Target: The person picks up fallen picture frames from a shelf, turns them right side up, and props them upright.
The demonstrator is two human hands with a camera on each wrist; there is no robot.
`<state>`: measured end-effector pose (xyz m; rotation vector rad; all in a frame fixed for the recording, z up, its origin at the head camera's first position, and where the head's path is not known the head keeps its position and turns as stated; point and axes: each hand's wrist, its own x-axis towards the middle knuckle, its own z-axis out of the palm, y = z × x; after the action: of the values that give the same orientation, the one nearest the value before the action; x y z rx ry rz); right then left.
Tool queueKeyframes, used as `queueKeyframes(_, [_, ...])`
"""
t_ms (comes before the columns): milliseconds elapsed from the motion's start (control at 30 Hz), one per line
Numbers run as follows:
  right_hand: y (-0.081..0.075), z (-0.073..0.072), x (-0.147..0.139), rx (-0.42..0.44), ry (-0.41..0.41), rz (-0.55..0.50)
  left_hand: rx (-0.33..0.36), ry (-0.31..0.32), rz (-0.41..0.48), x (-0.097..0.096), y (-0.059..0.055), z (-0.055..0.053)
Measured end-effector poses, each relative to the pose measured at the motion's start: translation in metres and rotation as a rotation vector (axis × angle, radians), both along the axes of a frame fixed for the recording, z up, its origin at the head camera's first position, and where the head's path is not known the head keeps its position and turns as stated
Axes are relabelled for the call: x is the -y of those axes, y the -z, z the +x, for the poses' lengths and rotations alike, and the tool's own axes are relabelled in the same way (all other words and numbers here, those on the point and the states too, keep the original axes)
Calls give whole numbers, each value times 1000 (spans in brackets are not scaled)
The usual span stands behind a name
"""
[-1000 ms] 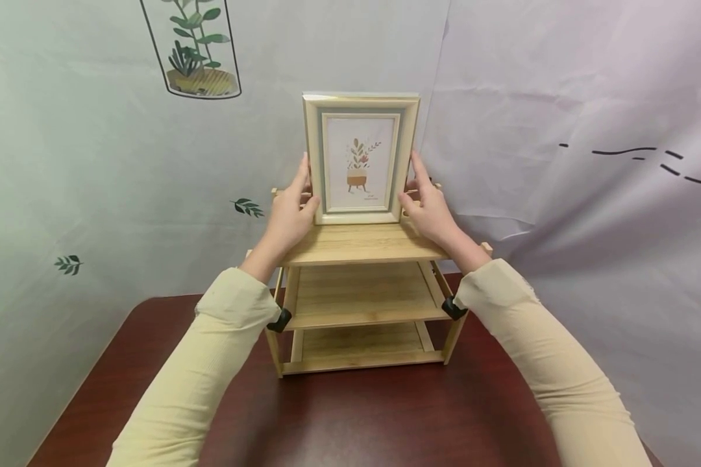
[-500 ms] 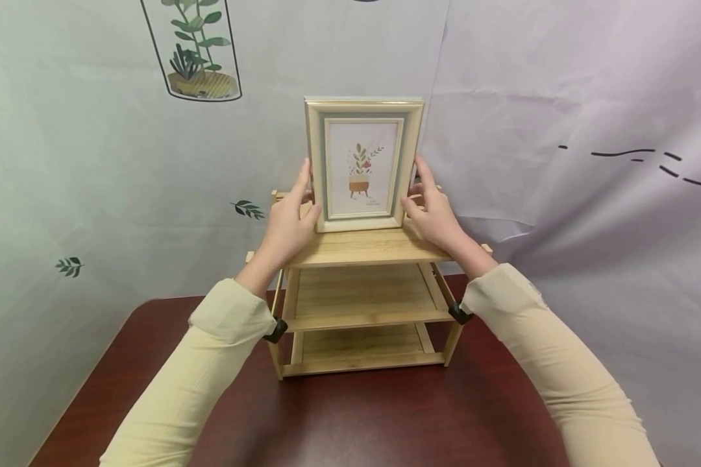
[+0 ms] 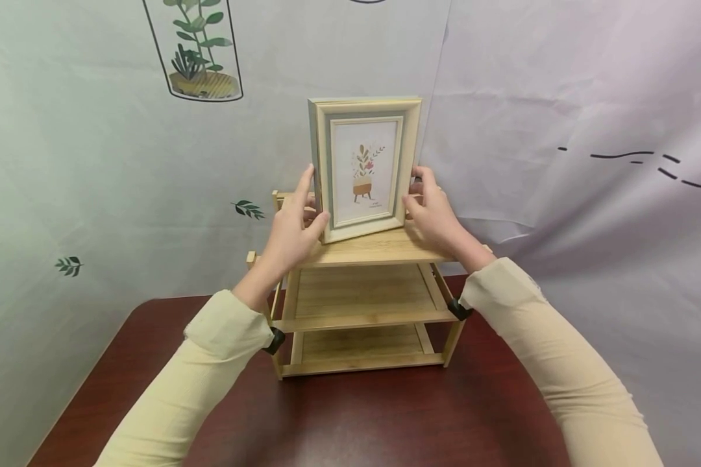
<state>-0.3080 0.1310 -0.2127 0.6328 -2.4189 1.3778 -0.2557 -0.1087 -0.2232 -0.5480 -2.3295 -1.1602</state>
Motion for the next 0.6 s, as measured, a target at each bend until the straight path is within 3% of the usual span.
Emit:
queueKeyframes(200, [-3,-5,3,41,10,-1,-101,22,17,-7,5,4])
queueKeyframes(433, [-5,-14,9,59,87,7,-275,-72,-67,-24,13,12])
queueKeyframes(600, [-7,-19,12,75,95,-4,-344,-120,-86,-35,17,17])
